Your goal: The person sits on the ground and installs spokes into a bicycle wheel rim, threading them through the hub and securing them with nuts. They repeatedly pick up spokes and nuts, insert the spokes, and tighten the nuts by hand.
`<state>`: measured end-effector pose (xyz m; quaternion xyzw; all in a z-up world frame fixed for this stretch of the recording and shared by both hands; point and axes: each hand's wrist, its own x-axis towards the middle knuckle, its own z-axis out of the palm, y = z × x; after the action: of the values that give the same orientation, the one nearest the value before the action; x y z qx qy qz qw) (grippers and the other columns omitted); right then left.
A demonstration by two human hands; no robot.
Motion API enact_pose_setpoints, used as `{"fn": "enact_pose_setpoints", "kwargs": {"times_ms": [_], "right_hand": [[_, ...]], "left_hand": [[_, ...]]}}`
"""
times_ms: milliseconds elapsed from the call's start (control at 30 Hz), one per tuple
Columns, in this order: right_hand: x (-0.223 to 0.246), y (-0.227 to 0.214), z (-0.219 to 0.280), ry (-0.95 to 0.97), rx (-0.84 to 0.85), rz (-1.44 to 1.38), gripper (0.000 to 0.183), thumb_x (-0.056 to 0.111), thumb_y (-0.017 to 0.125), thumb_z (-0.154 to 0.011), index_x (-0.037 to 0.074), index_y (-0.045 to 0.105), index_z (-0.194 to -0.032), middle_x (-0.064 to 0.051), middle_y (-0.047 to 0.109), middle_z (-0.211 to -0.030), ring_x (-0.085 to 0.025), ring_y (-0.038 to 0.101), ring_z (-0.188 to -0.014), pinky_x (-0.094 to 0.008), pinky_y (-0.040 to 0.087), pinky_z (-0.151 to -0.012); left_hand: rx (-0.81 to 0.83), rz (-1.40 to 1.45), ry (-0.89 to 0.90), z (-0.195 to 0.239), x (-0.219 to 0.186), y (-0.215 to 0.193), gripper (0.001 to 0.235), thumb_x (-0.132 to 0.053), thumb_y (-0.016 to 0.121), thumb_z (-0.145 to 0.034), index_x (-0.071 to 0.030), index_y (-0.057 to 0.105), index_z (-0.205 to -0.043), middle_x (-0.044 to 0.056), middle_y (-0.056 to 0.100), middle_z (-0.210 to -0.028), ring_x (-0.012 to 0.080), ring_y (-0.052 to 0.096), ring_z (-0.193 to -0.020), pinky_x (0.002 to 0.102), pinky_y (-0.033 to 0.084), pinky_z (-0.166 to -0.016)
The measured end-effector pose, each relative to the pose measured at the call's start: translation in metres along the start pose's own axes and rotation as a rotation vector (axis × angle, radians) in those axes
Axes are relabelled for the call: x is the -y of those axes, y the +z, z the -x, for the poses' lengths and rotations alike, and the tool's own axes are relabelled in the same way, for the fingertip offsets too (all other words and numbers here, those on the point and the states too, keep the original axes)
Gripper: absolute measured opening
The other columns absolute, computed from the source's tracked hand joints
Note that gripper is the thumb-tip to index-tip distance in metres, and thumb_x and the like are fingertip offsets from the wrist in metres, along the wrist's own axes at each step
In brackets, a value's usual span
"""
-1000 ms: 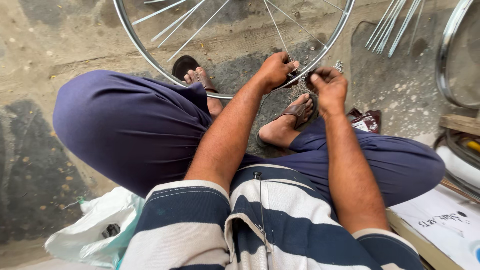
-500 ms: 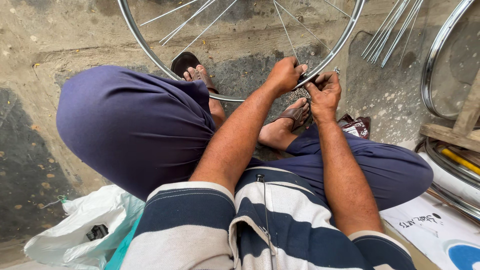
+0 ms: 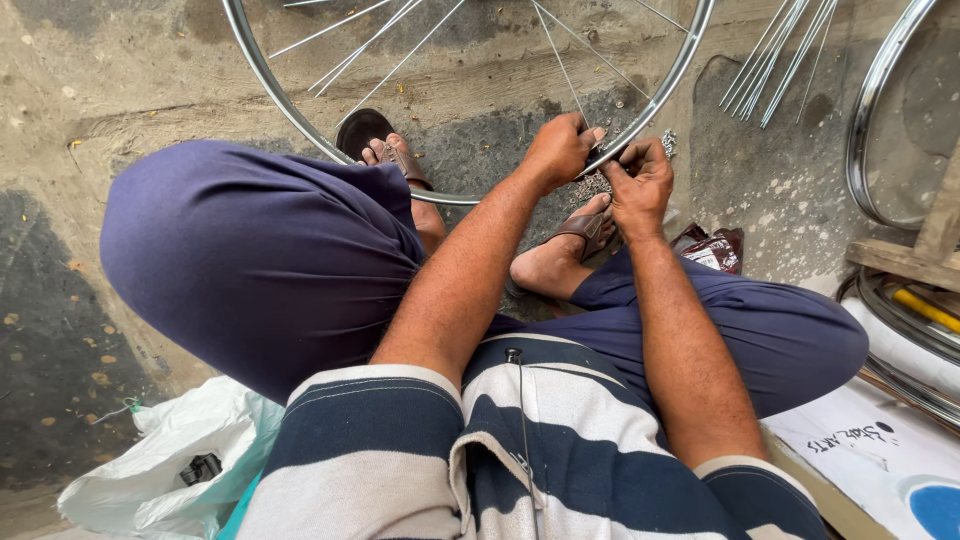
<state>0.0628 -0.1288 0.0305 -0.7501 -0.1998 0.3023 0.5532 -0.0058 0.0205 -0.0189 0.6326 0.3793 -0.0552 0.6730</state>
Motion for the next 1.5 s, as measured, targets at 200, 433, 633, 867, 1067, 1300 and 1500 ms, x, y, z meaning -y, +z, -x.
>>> {"fn": "enact_pose_setpoints", "kwargs": {"times_ms": [200, 433, 633, 867, 1067, 1300, 1500], "right_hand": [[0.006, 0.012, 0.001, 0.074, -0.121, -0.255, 0.024, -0.007, 0.074, -0.092, 0.004, 0.056, -0.103, -0.002, 0.066, -0.101, -0.014, 0.071, -0.096, -0.029, 0.063, -0.090], [0.005, -0.008, -0.006, 0.180, 0.051, -0.184, 0.013, -0.006, 0.073, -0.096, -0.001, 0.066, -0.106, -0.009, 0.072, -0.102, -0.017, 0.073, -0.095, -0.032, 0.063, -0.091], [-0.018, -0.046, -0.031, 0.217, -0.091, -0.006, 0.017, -0.005, 0.076, -0.091, 0.001, 0.069, -0.106, -0.006, 0.074, -0.098, -0.016, 0.070, -0.090, -0.030, 0.059, -0.082], [-0.083, -0.054, -0.027, 0.193, -0.001, 0.822, 0.023, 0.015, 0.088, -0.079, 0.008, 0.078, -0.098, -0.011, 0.078, -0.099, -0.022, 0.074, -0.089, -0.035, 0.058, -0.082], [-0.106, -0.039, -0.026, 0.191, 0.047, 0.833, 0.018, 0.018, 0.080, -0.080, 0.011, 0.079, -0.097, -0.013, 0.078, -0.094, -0.031, 0.074, -0.086, -0.044, 0.058, -0.079], [-0.112, -0.009, -0.036, 0.256, -0.042, 0.967, 0.036, 0.033, 0.066, -0.100, 0.000, 0.074, -0.087, -0.026, 0.071, -0.086, -0.046, 0.069, -0.083, -0.055, 0.054, -0.077], [-0.124, -0.002, -0.041, 0.259, -0.015, 1.005, 0.048, 0.040, 0.058, -0.103, -0.002, 0.069, -0.083, -0.026, 0.070, -0.083, -0.048, 0.068, -0.081, -0.058, 0.052, -0.074]], "left_hand": [[0.088, 0.112, -0.011, -0.002, -0.001, -0.004, 0.032, -0.034, 0.070, -0.093, -0.002, 0.069, -0.092, 0.017, 0.075, -0.086, 0.0269, 0.072, -0.079, 0.043, 0.054, -0.071], [0.001, -0.171, 0.139, 0.003, -0.007, -0.001, 0.028, -0.028, 0.072, -0.094, 0.000, 0.071, -0.090, 0.018, 0.073, -0.086, 0.0285, 0.069, -0.083, 0.044, 0.054, -0.074], [0.178, 0.212, -0.052, 0.006, -0.013, -0.003, 0.028, -0.027, 0.067, -0.094, 0.001, 0.062, -0.092, 0.014, 0.073, -0.077, 0.0215, 0.072, -0.064, 0.040, 0.060, -0.058], [0.212, 0.279, -0.058, 0.007, -0.018, -0.005, 0.033, -0.028, 0.071, -0.095, 0.003, 0.062, -0.096, 0.012, 0.070, -0.077, 0.0182, 0.067, -0.061, 0.036, 0.055, -0.053], [0.038, -0.199, -0.023, 0.009, -0.026, -0.009, 0.042, -0.041, 0.071, -0.098, 0.000, 0.067, -0.090, 0.014, 0.070, -0.082, 0.0216, 0.065, -0.071, 0.041, 0.050, -0.064], [0.010, -0.193, 0.109, 0.003, -0.018, -0.005, 0.040, -0.039, 0.069, -0.094, 0.001, 0.066, -0.089, 0.021, 0.071, -0.087, 0.0341, 0.069, -0.082, 0.048, 0.053, -0.074], [0.165, 0.085, 0.015, 0.002, -0.015, -0.007, 0.036, -0.036, 0.069, -0.091, 0.000, 0.066, -0.089, 0.022, 0.074, -0.086, 0.0390, 0.073, -0.082, 0.049, 0.056, -0.072]]}}
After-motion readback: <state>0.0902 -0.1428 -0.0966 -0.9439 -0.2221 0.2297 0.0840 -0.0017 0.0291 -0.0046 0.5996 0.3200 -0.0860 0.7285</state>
